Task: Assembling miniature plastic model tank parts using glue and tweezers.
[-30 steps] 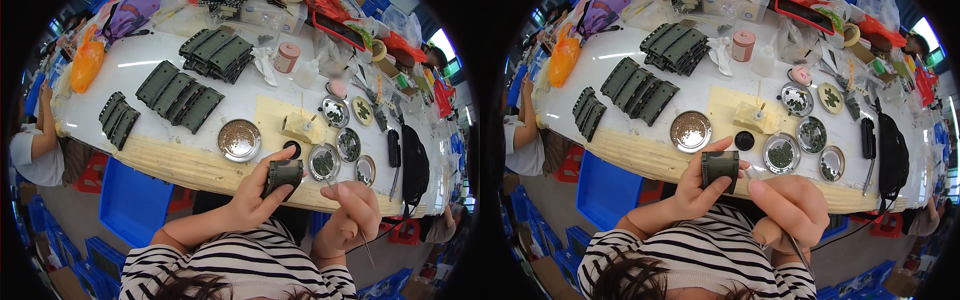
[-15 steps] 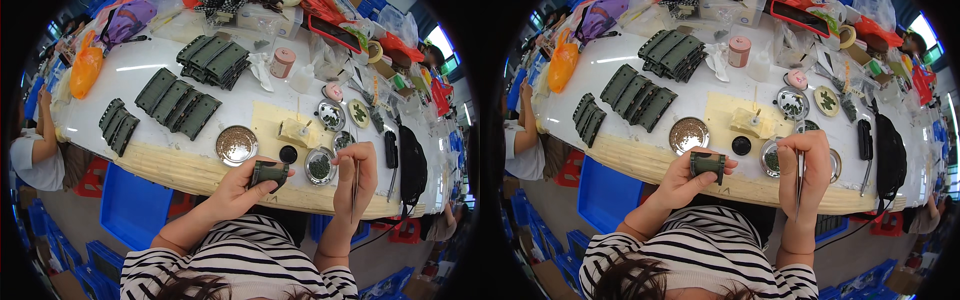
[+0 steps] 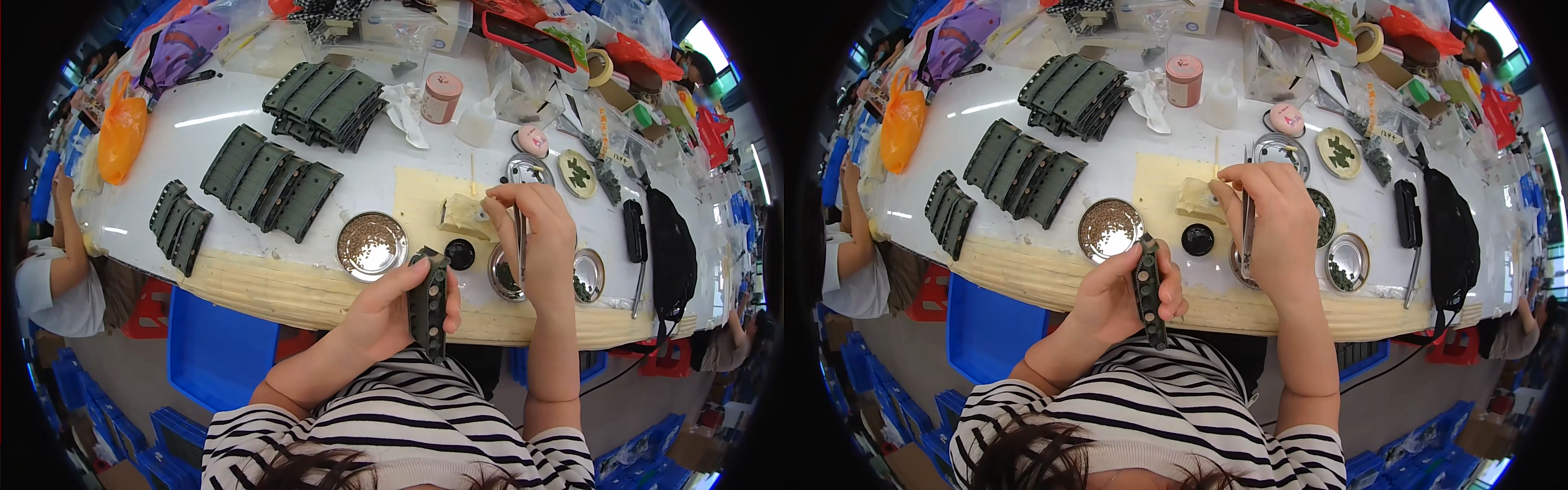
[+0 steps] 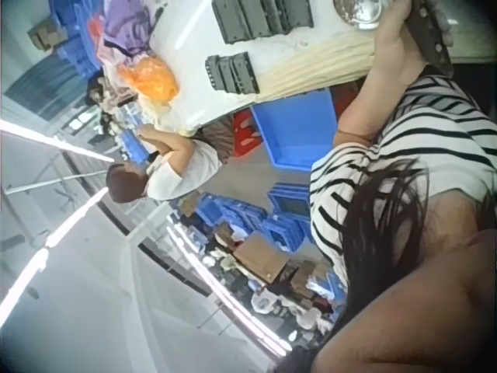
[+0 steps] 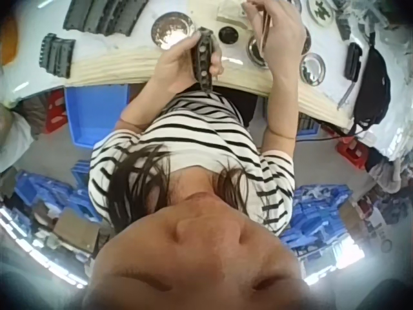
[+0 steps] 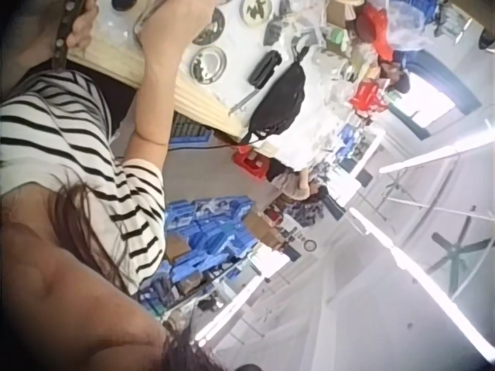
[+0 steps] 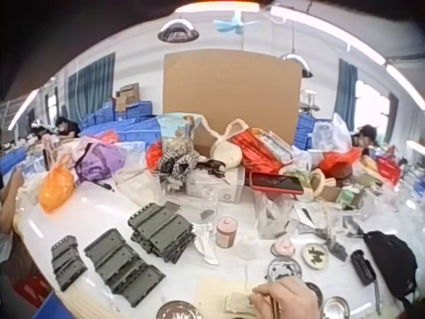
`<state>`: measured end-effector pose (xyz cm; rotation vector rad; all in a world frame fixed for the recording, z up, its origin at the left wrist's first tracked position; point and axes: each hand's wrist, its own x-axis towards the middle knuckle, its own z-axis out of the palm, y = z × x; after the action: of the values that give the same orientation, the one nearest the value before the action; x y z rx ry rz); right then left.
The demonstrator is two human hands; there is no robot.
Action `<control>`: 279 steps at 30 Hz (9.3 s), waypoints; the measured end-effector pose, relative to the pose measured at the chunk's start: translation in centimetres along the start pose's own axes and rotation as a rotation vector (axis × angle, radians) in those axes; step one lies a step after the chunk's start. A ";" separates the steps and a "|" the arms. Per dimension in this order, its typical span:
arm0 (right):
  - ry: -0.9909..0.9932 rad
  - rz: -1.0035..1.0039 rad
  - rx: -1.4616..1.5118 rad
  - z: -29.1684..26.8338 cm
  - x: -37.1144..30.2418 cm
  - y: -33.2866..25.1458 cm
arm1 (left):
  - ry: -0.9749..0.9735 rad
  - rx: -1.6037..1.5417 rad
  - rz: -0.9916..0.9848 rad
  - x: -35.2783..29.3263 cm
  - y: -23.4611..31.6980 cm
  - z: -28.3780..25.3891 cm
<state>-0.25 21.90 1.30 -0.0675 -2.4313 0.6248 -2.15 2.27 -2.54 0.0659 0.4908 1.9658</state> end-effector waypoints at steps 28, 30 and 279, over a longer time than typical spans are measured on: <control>-0.035 0.387 1.011 -0.5 -2.9 -3.9 | -0.047 -0.112 -0.035 0.7 -0.2 0.4; -0.032 0.390 1.009 -0.4 -2.9 -3.9 | -0.046 -0.115 -0.036 0.7 -0.2 0.4; -0.138 -0.023 0.652 -2.4 -5.1 -2.6 | -0.008 0.352 0.102 -0.7 -0.9 0.6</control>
<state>5.53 19.60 1.33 0.2768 -2.2302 1.4118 -0.93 2.19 -2.15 0.3265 0.8380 1.9567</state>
